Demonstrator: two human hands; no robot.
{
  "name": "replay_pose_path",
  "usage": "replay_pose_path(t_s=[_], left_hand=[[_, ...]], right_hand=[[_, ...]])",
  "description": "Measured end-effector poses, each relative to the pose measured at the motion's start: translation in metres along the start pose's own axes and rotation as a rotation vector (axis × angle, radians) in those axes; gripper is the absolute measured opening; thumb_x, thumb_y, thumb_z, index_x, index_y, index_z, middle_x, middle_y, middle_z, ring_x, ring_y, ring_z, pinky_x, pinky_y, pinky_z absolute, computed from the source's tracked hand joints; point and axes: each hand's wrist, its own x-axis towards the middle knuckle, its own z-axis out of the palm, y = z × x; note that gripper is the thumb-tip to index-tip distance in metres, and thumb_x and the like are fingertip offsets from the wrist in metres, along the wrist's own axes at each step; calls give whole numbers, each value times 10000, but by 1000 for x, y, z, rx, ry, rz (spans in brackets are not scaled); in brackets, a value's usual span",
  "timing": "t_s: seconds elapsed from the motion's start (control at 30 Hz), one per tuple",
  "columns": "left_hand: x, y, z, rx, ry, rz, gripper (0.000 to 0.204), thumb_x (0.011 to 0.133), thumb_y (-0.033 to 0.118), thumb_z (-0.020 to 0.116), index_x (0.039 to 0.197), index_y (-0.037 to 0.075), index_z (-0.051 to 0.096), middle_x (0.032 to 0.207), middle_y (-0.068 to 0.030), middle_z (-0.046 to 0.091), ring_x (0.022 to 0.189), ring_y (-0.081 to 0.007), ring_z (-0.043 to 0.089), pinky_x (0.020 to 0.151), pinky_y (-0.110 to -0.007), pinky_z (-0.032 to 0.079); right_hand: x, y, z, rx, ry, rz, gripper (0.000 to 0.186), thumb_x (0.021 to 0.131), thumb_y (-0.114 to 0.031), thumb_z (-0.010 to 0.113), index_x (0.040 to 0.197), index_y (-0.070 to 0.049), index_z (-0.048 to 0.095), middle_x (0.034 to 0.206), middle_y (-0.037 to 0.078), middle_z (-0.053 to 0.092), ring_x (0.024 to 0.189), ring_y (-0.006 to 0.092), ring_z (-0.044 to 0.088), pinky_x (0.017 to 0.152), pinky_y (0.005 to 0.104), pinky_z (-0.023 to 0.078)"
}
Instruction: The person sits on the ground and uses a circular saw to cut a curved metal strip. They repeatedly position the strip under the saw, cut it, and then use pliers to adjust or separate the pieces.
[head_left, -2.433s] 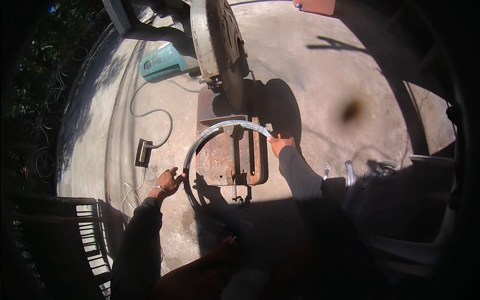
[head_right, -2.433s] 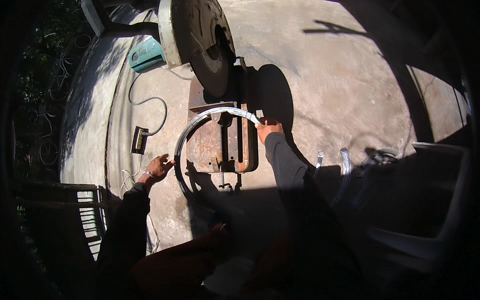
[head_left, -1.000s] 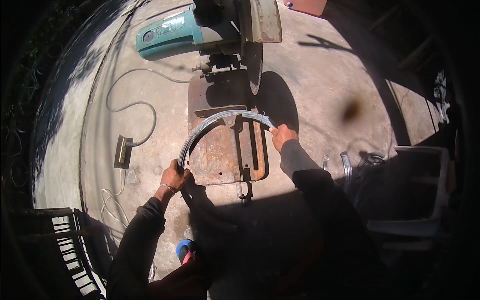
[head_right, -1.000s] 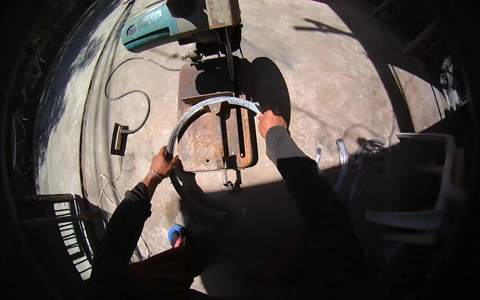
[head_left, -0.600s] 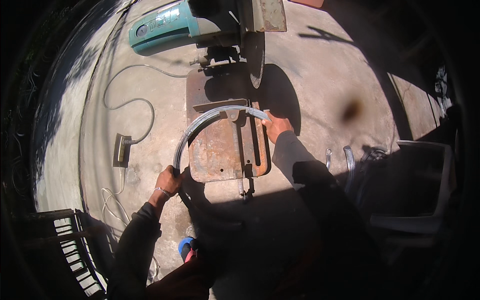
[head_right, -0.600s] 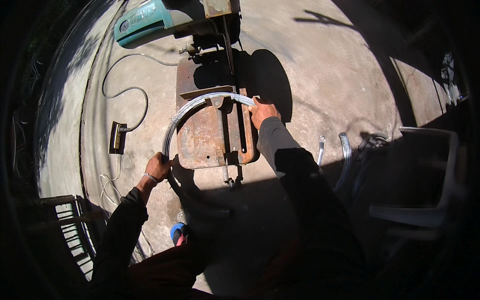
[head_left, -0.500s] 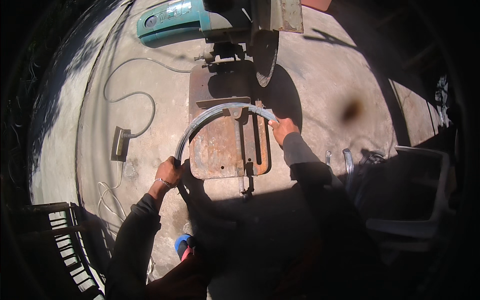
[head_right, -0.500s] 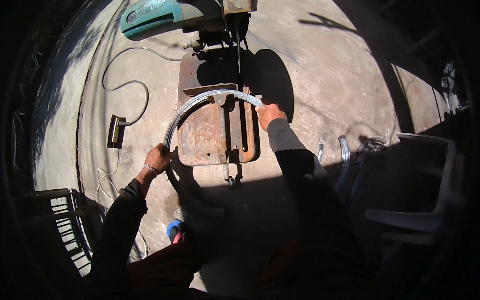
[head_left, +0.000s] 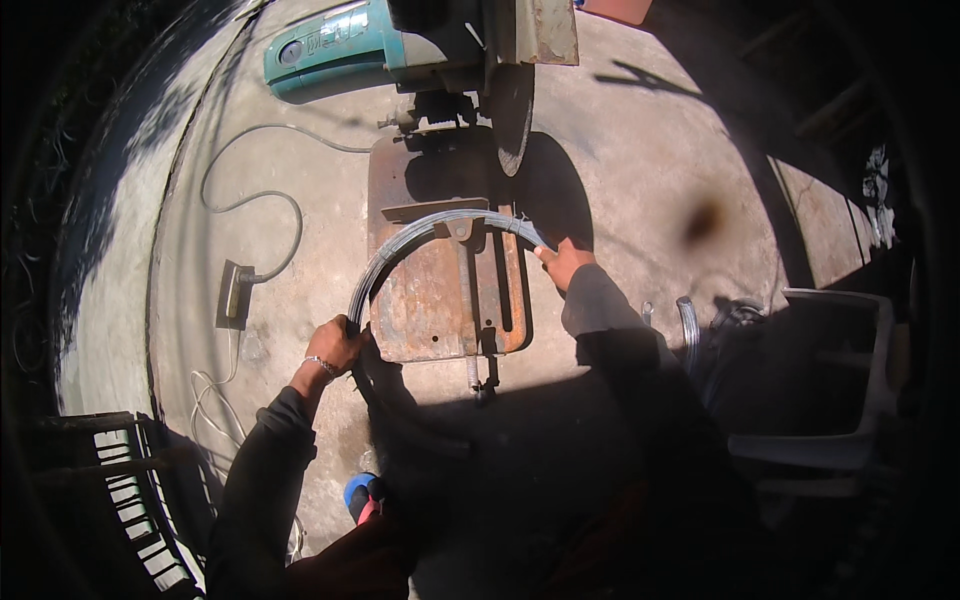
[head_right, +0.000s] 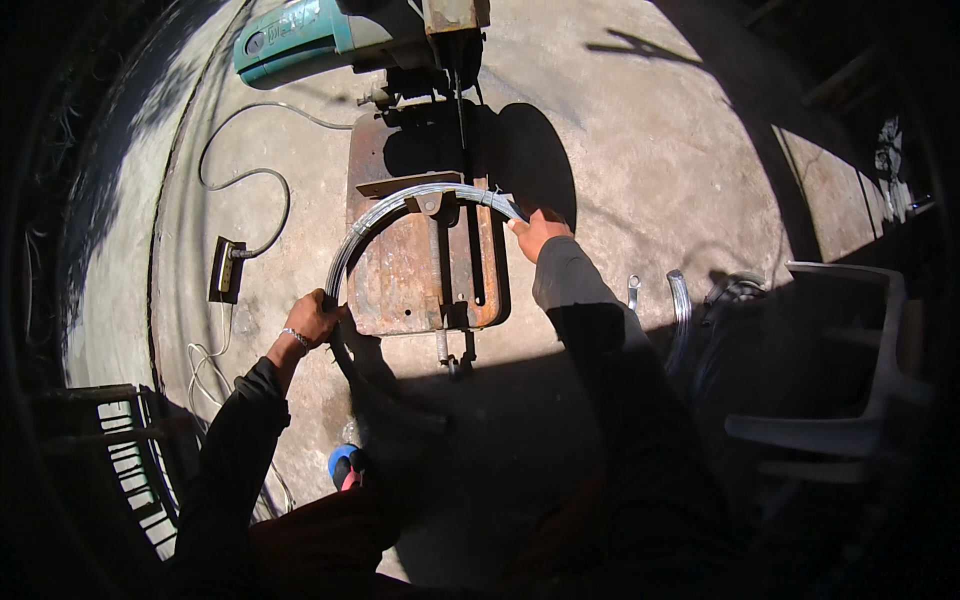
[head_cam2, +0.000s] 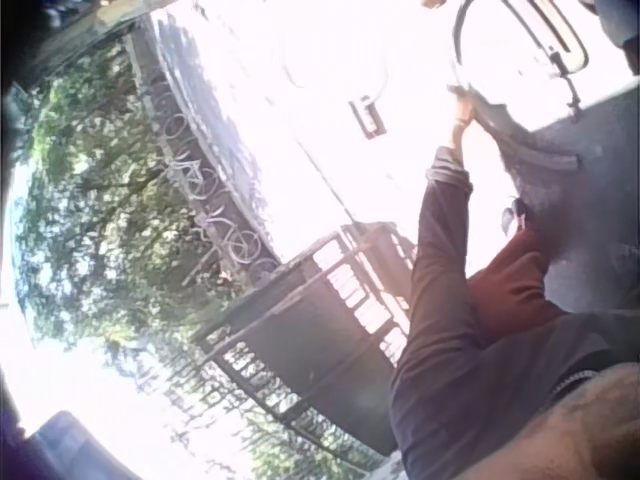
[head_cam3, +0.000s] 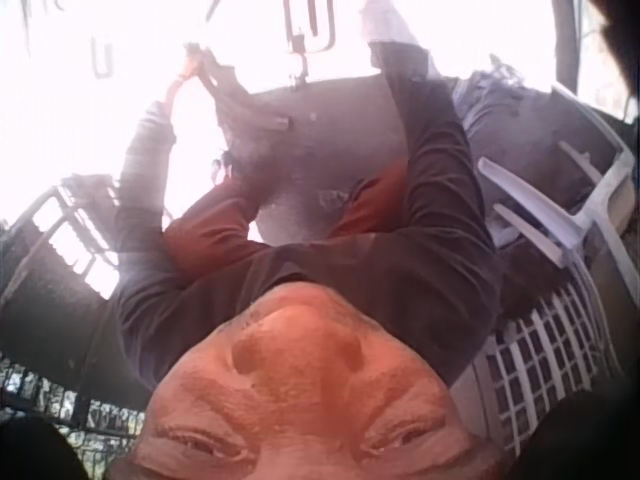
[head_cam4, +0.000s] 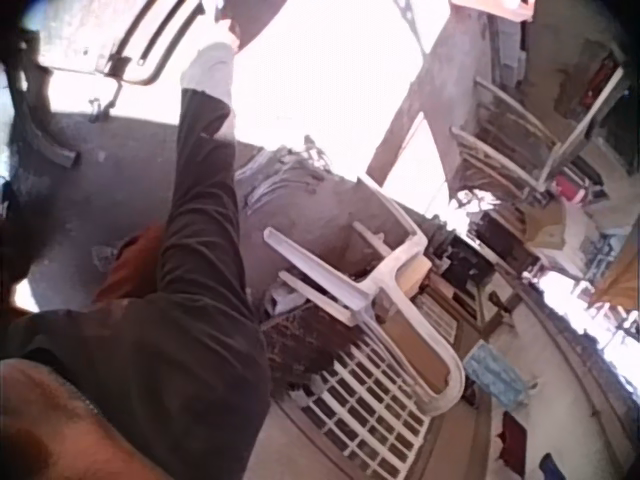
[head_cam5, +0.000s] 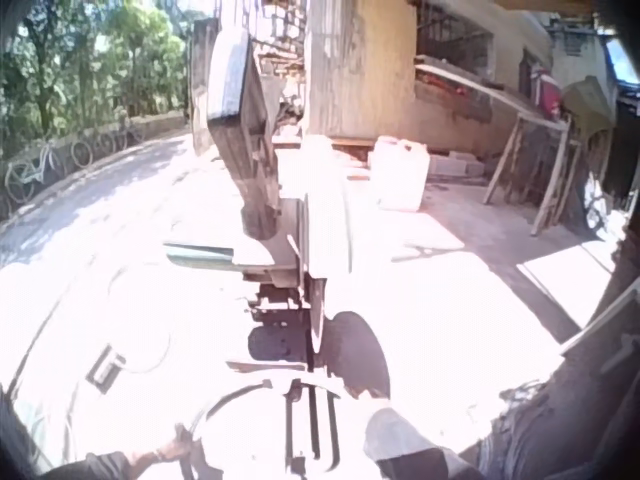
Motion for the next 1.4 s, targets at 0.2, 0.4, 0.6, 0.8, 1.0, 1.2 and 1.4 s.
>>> replay_pose_path(t_s=[0.2,0.4,0.6,0.8,1.0,1.2,1.4], left_hand=[[12,-10,-5,-261,-139,-56,573,955,494,634,1092,-63,658,958,-150,729,803,-225,692,641,-350,562],[30,-23,-3,-450,188,-63,473,1007,392,607,1056,-74,669,867,-117,702,787,-176,635,749,-302,505],[67,-7,23,-452,332,174,453,1031,358,561,1178,-66,623,1056,-203,669,961,-278,654,864,-367,505],[62,28,29,-222,413,297,422,1031,348,535,1278,15,614,1021,-238,612,952,-390,610,857,-436,489],[57,28,30,-282,403,263,390,1017,322,563,1317,80,622,922,-209,581,860,-356,595,788,-418,495],[56,33,36,-305,369,242,397,998,327,588,1331,113,615,981,-200,578,901,-363,609,795,-431,510],[59,27,32,-275,326,267,428,1006,358,568,1343,96,599,987,-235,582,917,-394,612,799,-445,508]], right_hand=[[61,101,-30,727,173,-49,415,1008,-364,538,1021,8,721,938,182,707,859,270,670,814,362,519],[-2,126,-102,746,330,244,337,949,-299,684,914,31,741,771,73,678,746,163,617,725,317,506],[-25,123,-91,354,354,158,246,880,-253,741,1022,-53,766,963,134,759,910,258,712,829,358,528],[-50,72,-77,64,302,-3,225,882,-261,717,1025,-97,775,1062,153,715,1018,329,674,893,411,523],[-83,47,-67,-148,43,0,170,875,-209,711,1013,-148,788,1017,146,736,988,344,683,904,441,526],[-150,31,-103,-299,-134,-27,140,841,-210,744,938,-113,773,923,137,714,924,321,683,831,424,532],[-170,-2,-136,-307,-15,-73,295,850,-299,764,1025,-62,758,998,165,691,999,347,658,895,439,509]])
